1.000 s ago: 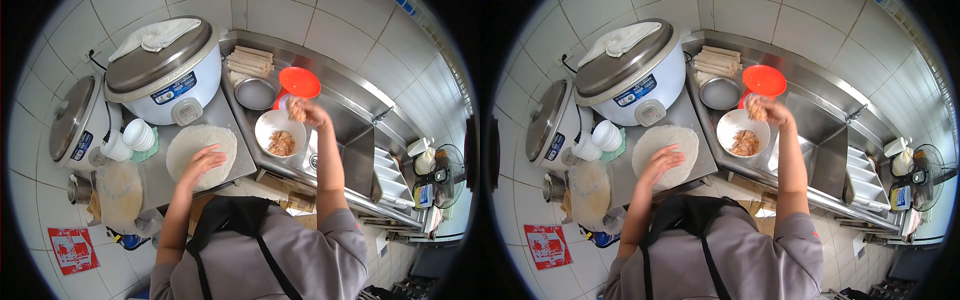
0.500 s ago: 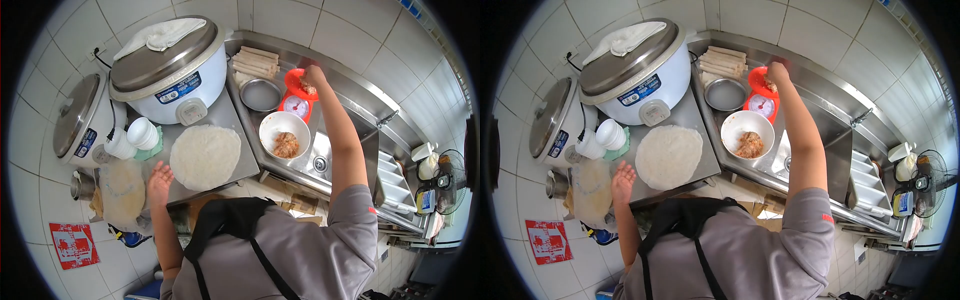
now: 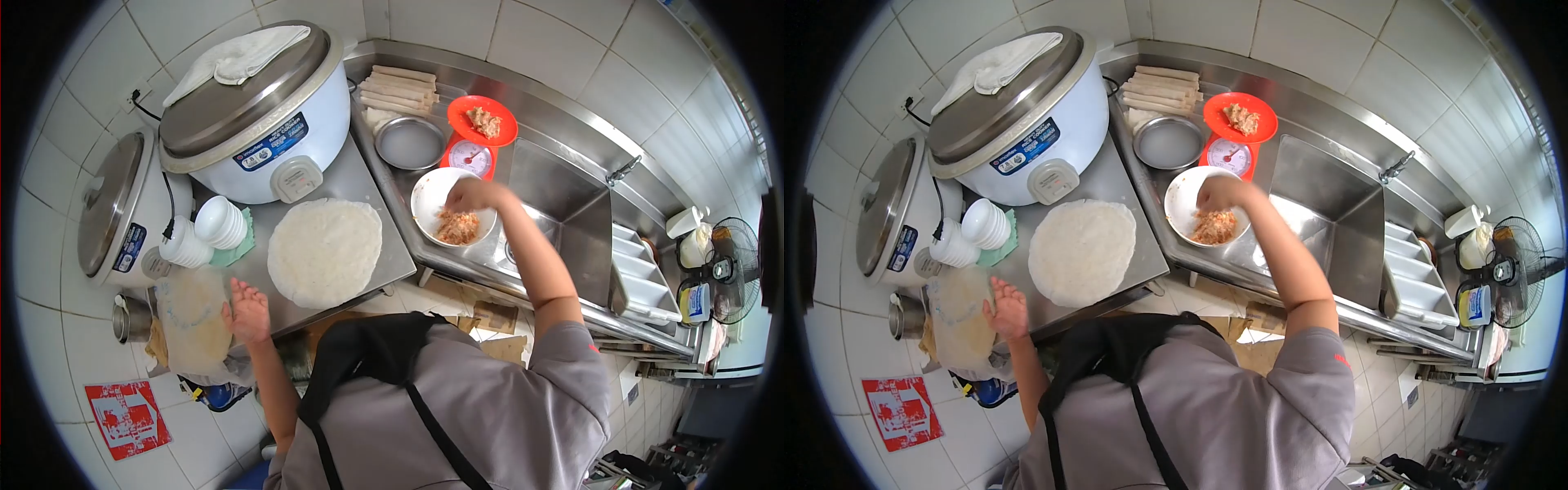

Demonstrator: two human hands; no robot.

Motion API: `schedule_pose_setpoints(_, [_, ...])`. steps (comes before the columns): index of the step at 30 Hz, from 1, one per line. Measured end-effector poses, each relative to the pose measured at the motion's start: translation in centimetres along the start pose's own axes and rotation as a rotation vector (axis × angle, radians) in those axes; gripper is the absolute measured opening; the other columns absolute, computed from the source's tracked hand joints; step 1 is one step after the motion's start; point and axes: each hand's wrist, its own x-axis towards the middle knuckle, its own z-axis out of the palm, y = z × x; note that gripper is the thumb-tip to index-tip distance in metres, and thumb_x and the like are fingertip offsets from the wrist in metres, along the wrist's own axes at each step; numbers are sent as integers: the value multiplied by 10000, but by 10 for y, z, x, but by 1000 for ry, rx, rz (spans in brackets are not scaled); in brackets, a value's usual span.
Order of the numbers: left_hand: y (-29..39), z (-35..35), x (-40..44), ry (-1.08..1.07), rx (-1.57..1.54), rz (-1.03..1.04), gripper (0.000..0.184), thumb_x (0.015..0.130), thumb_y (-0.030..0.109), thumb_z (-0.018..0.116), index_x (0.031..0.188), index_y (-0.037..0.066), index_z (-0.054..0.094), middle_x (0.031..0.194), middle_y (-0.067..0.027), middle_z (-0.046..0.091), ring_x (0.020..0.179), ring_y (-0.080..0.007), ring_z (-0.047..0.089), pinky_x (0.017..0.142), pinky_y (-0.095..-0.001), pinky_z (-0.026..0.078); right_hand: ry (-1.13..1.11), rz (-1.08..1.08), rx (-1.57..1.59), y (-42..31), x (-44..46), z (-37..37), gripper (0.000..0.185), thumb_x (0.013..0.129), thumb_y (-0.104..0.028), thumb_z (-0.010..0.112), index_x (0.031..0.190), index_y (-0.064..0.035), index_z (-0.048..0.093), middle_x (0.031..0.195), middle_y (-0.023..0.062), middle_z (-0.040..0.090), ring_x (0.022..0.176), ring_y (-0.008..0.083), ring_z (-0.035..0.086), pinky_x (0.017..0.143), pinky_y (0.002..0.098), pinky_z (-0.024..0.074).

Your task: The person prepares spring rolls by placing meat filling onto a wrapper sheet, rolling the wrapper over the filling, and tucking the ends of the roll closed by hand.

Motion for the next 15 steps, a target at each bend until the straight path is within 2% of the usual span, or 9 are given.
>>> schedule_pose_setpoints(1, [-2, -1, 1, 2, -29, 0, 548, 876, 382, 481, 1309, 51, 419, 1162, -94, 526, 1017, -216, 508, 897, -365, 408, 19, -53, -90, 2, 4, 22, 283, 764, -228, 656, 978, -45, 679, 876, 114, 684, 772, 226, 636, 707, 336, 486])
schedule_pose_setpoints(2, [-6, 1, 3, 2, -58, 0, 550, 875, 384, 485, 1310, 54, 419, 1171, -95, 520, 1019, -218, 508, 899, -367, 408, 80, -21, -49, -3, 4, 38, 301, 781, -254, 657, 990, -36, 672, 918, 132, 676, 818, 255, 635, 754, 352, 474])
schedule_pose_setpoints(4, [-12, 1, 6, 1, -100, -4, 552, 873, 387, 491, 1310, 57, 418, 1185, -96, 510, 1022, -220, 506, 903, -368, 407, 335, 18, 106, -2, 19, 68, 284, 803, -229, 652, 1007, -32, 664, 942, 134, 675, 860, 253, 641, 779, 342, 479])
schedule_pose_setpoints(7, [-20, -1, 8, 14, -138, -7, 553, 872, 393, 495, 1305, 57, 420, 1191, -95, 503, 1021, -221, 505, 906, -365, 405, 594, -9, 419, -14, 33, 85, 261, 813, -190, 652, 1020, -32, 660, 953, 134, 674, 897, 254, 642, 802, 338, 481])
schedule_pose_setpoints(8, [-23, -1, 7, 32, -145, -6, 553, 871, 396, 495, 1303, 57, 421, 1188, -96, 504, 1019, -223, 505, 905, -363, 403, 597, -67, 520, -20, 38, 90, 250, 799, -162, 665, 1014, -35, 661, 951, 133, 675, 904, 248, 647, 784, 334, 496])
schedule_pose_setpoints(10, [-24, -3, 8, 48, -165, -13, 558, 869, 401, 497, 1301, 57, 420, 1184, -99, 506, 1017, -225, 502, 901, -359, 401, 703, -81, 392, -31, 41, 98, 217, 776, -162, 649, 949, -34, 674, 910, 163, 669, 839, 279, 651, 765, 350, 501])
schedule_pose_setpoints(13, [-24, -11, 10, 28, -189, -9, 572, 861, 390, 511, 1309, 51, 406, 1190, -103, 502, 1027, -225, 490, 894, -354, 395, 596, 36, 274, -40, 36, 95, 188, 734, -140, 655, 883, -29, 683, 879, 161, 672, 802, 275, 653, 736, 354, 504])
schedule_pose_setpoints(15, [-23, -16, 9, -2, -182, 13, 584, 854, 356, 529, 1322, 37, 387, 1207, -105, 493, 1045, -221, 473, 894, -353, 387, 600, 23, 290, -39, 30, 92, 154, 734, -115, 657, 850, -17, 683, 811, 158, 673, 743, 253, 655, 705, 337, 510])
